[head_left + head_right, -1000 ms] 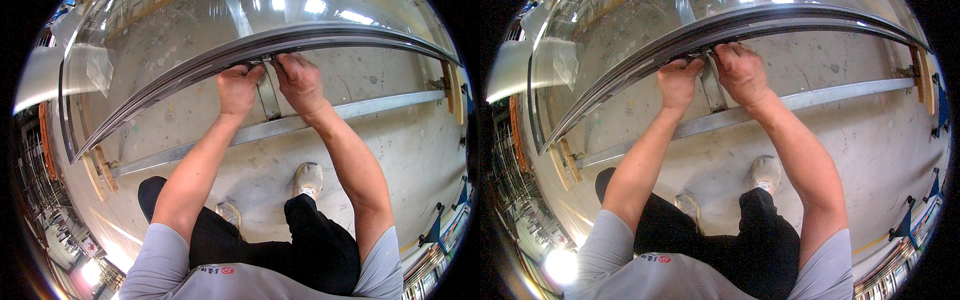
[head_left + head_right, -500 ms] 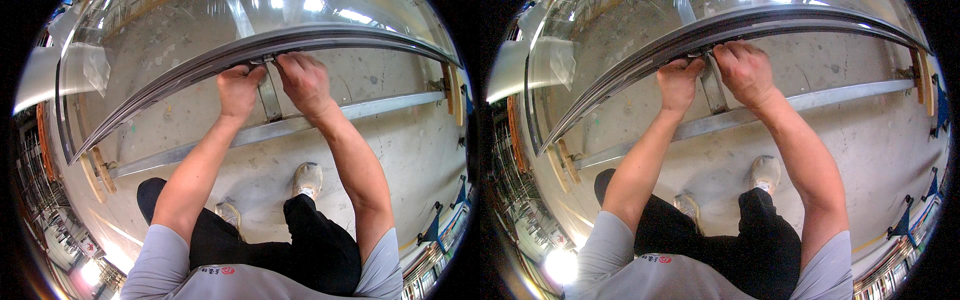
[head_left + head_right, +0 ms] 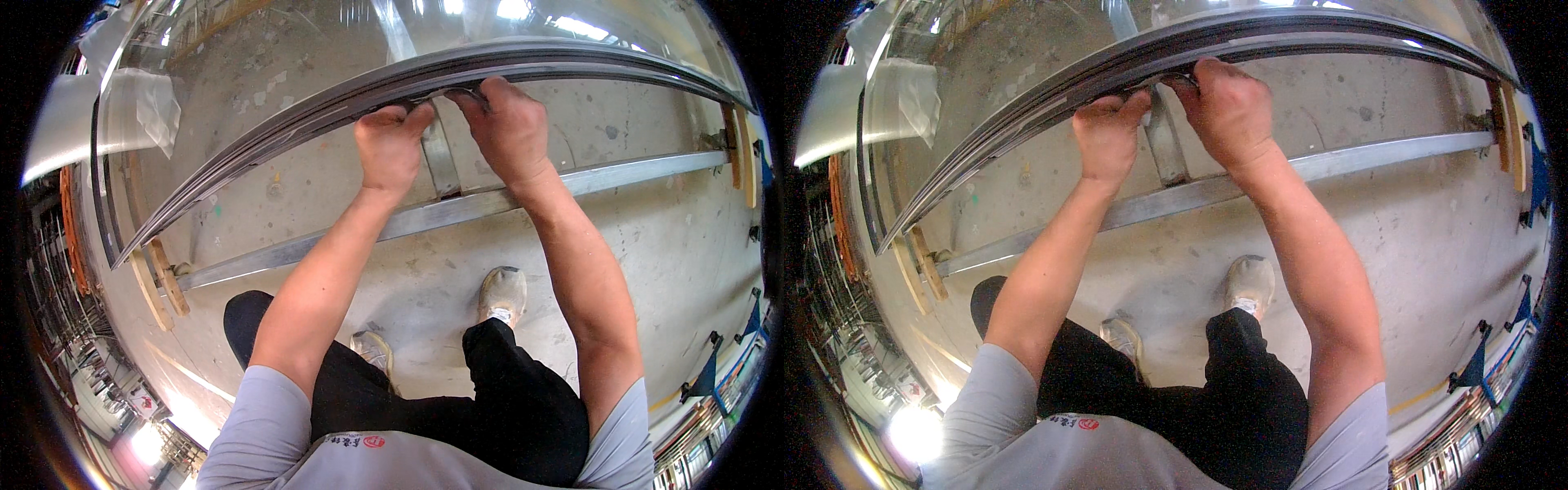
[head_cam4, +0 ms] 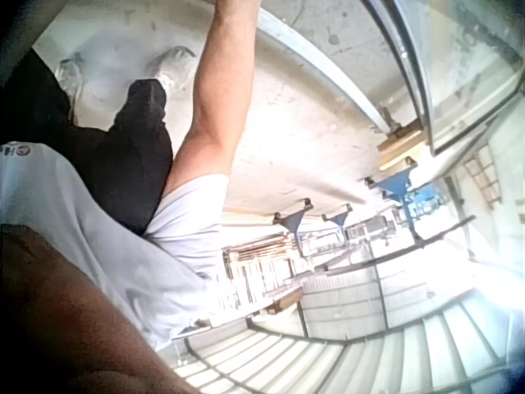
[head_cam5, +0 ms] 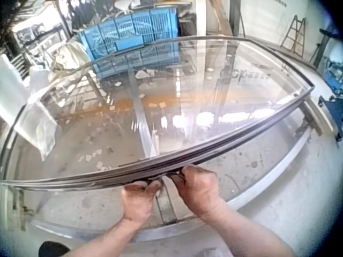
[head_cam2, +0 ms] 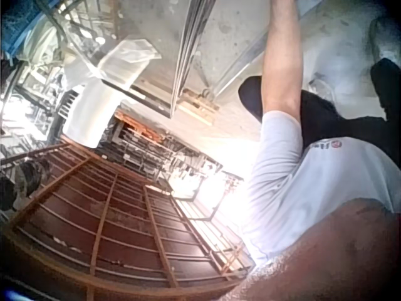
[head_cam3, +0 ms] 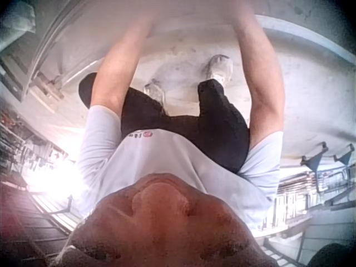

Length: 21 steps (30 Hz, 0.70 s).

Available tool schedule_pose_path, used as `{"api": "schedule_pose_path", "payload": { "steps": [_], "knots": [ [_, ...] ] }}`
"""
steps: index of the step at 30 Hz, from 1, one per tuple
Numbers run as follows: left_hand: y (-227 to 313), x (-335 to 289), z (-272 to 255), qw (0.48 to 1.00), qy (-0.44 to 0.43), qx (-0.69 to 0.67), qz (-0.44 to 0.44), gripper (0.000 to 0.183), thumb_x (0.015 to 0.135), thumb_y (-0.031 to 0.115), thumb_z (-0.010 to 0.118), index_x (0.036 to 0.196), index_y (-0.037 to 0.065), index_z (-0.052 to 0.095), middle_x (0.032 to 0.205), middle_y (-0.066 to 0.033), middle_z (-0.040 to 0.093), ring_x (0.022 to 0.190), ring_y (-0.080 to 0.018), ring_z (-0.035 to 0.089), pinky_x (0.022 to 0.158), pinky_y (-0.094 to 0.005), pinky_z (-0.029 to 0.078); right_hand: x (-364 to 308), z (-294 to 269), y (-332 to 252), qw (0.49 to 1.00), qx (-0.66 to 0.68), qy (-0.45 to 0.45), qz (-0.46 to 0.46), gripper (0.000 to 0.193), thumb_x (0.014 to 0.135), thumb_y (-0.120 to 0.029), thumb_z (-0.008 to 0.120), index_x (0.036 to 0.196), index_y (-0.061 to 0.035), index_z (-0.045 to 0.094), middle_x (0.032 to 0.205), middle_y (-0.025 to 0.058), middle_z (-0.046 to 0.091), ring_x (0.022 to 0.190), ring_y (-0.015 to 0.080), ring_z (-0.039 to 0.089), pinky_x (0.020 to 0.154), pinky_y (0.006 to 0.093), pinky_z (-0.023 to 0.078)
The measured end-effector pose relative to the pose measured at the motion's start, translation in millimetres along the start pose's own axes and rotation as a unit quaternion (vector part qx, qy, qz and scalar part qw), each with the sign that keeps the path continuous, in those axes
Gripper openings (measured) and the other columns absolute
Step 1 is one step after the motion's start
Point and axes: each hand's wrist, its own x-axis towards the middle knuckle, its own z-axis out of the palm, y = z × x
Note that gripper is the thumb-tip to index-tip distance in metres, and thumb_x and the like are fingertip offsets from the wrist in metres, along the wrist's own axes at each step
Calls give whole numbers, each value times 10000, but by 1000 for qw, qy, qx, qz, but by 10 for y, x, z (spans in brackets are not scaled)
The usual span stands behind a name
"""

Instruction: The person picks up several metal rails, aligns them together into a bundle, and wraps clear plastic film around one end to secure them.

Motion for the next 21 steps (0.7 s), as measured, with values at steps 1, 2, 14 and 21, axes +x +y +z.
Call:
{"api": "schedule_pose_path", "payload": {
  "steps": [1, 2, 14, 21],
  "knots": [
    [9, -2, -1, 1000, 0, 0, -9, 282, 809, 187, 737, 652, -35, 663, 495, -116, 507, 479, -105, 486, 486, -327, 427, 3, -13, -4, 1000, 7, 5, 12, 288, 806, -270, 786, 743, -79, 581, 716, 136, 649, 650, 344, 652, 553, 410, 516],
    [-14, -3, 4, 1000, 1, 1, -3, 266, 816, 180, 735, 666, -31, 674, 510, -111, 531, 489, -106, 504, 490, -323, 433, 7, -28, -7, 1000, 14, 10, 24, 302, 805, -286, 790, 734, -78, 582, 709, 139, 647, 643, 347, 650, 548, 410, 514],
    [28, -26, -23, 983, 59, -154, -81, 390, 822, 176, 747, 563, -66, 586, 488, 13, 454, 505, -77, 396, 469, -300, 341, 115, -371, 171, 956, 120, 18, 266, 443, 732, -421, 857, 716, -14, 682, 676, 148, 680, 563, 279, 624, 575, 386, 502],
    [73, -109, -163, 992, 32, -44, -116, 280, 831, 220, 706, 738, -43, 726, 616, -49, 629, 596, -93, 522, 575, -302, 429, 78, -376, 151, 965, -30, -67, 252, 537, 776, -511, 788, 657, -2, 668, 561, 136, 599, 511, 229, 553, 551, 365, 466]
  ]
}}
